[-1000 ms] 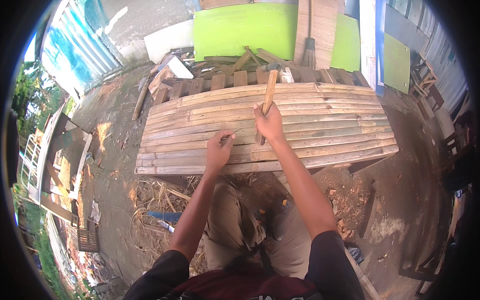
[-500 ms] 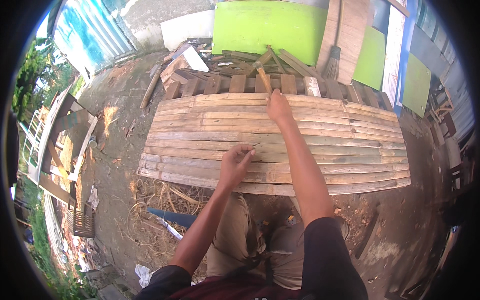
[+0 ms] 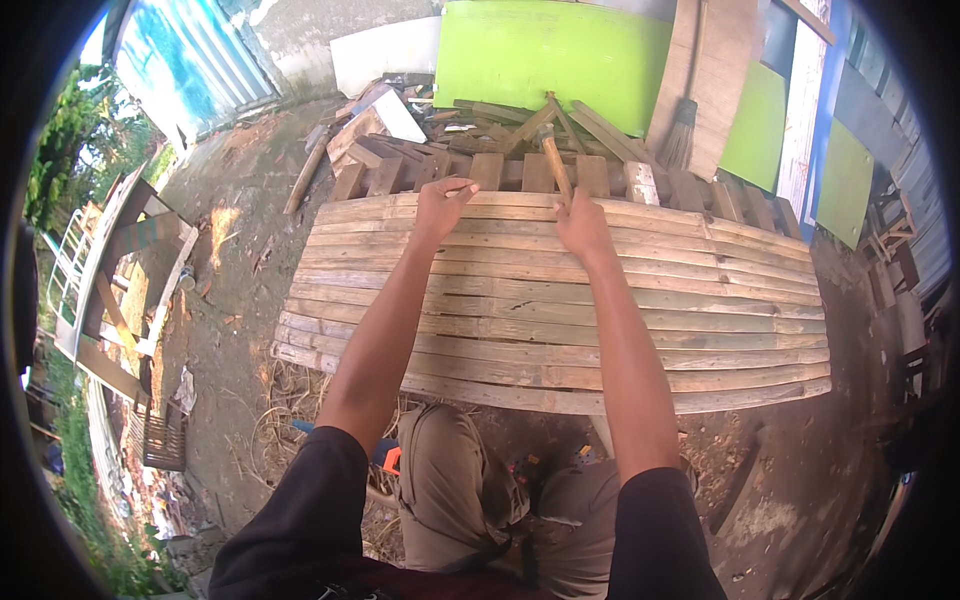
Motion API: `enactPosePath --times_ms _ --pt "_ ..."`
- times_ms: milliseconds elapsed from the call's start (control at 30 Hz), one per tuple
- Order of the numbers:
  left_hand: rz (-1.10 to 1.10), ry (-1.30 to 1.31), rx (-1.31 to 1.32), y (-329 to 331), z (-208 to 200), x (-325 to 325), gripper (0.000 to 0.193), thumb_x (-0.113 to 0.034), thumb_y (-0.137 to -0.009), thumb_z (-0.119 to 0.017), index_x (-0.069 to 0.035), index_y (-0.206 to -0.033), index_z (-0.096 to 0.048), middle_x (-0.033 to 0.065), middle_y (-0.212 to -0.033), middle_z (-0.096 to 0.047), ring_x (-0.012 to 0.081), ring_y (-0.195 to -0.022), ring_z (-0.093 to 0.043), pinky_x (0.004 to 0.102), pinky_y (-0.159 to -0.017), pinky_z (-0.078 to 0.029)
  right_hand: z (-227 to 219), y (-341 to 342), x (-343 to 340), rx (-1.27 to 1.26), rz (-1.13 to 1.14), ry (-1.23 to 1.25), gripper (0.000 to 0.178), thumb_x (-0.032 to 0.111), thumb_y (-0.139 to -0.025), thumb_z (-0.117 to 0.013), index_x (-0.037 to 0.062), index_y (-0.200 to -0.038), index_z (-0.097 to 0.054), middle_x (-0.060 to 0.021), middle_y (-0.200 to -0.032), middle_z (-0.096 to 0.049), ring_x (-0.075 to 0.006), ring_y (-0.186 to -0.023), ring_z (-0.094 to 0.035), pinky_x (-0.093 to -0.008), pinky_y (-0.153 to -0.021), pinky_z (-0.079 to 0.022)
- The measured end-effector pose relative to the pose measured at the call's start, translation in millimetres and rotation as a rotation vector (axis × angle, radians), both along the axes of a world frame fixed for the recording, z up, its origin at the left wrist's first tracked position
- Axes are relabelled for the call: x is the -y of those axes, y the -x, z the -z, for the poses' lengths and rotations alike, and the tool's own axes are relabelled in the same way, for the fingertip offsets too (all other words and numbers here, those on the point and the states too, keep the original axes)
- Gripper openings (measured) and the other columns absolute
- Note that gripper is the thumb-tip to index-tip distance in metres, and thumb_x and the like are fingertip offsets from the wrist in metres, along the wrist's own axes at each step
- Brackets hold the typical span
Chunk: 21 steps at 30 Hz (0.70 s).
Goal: The person repeatedly hammers nails into a wooden pallet using a hammer. They retrieve nails from a black plastic bag on the ground and drive them into the slats of the pallet.
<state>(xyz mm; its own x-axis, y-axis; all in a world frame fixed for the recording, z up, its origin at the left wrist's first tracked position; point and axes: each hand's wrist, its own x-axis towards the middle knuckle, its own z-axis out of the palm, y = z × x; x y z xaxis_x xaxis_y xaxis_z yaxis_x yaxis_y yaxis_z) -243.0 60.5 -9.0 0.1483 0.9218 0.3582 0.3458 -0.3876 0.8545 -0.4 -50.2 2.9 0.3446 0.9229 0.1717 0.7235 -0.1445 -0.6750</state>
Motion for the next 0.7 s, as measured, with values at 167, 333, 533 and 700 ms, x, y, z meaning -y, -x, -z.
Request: enactPosePath --times_ms 167,333,533,700 --pt "-0.077 0.103 -0.15 -20 8 1 0.03 -0.03 -0.085 -0.082 -0.005 -0.102 -0.08 0.0131 -0.097 -0.078 0.0247 -0.09 -0.074 0.035 -0.082 -0.054 8 -7 3 -0.038 0.046 0.012 0.033 0.031 -0.097 -0.066 0.0024 -0.113 -0.061 -0.0266 -0.101 -0.07 -0.0465 -0.099 -0.066 -0.0506 -0.085 -0.052" --pt "-0.103 0.043 -0.108 -21 10 0 0.023 -0.028 -0.083 -0.082 -0.008 -0.096 -0.082 0.0121 -0.083 -0.077 0.0263 -0.074 -0.071 0.0354 -0.074 -0.054 2 -6 2 -0.065 0.038 0.013 0.032 0.031 -0.097 -0.066 0.004 -0.113 -0.061 -0.0249 -0.1 -0.07 -0.045 -0.097 -0.067 -0.0489 -0.084 -0.051" --pt "-0.141 0.061 -0.14 -24 12 -1 0.022 -0.027 -0.084 -0.081 -0.008 -0.095 -0.082 0.0103 -0.081 -0.077 0.0248 -0.073 -0.071 0.0342 -0.074 -0.053 -2 -7 7 -0.092 0.015 -0.04 0.036 0.029 -0.097 -0.064 -0.002 -0.113 -0.058 -0.0306 -0.096 -0.069 -0.0505 -0.097 -0.066 -0.0536 -0.083 -0.051" --pt "-0.089 0.04 -0.169 -16 15 -8 0.027 -0.029 -0.086 -0.08 -0.006 -0.101 -0.08 0.0117 -0.088 -0.078 0.0253 -0.078 -0.072 0.0344 -0.077 -0.054 -4 -4 7 -0.155 0.041 -0.069 0.034 0.031 -0.097 -0.065 -0.0003 -0.11 -0.061 -0.0272 -0.099 -0.071 -0.047 -0.1 -0.066 -0.0506 -0.087 -0.051"
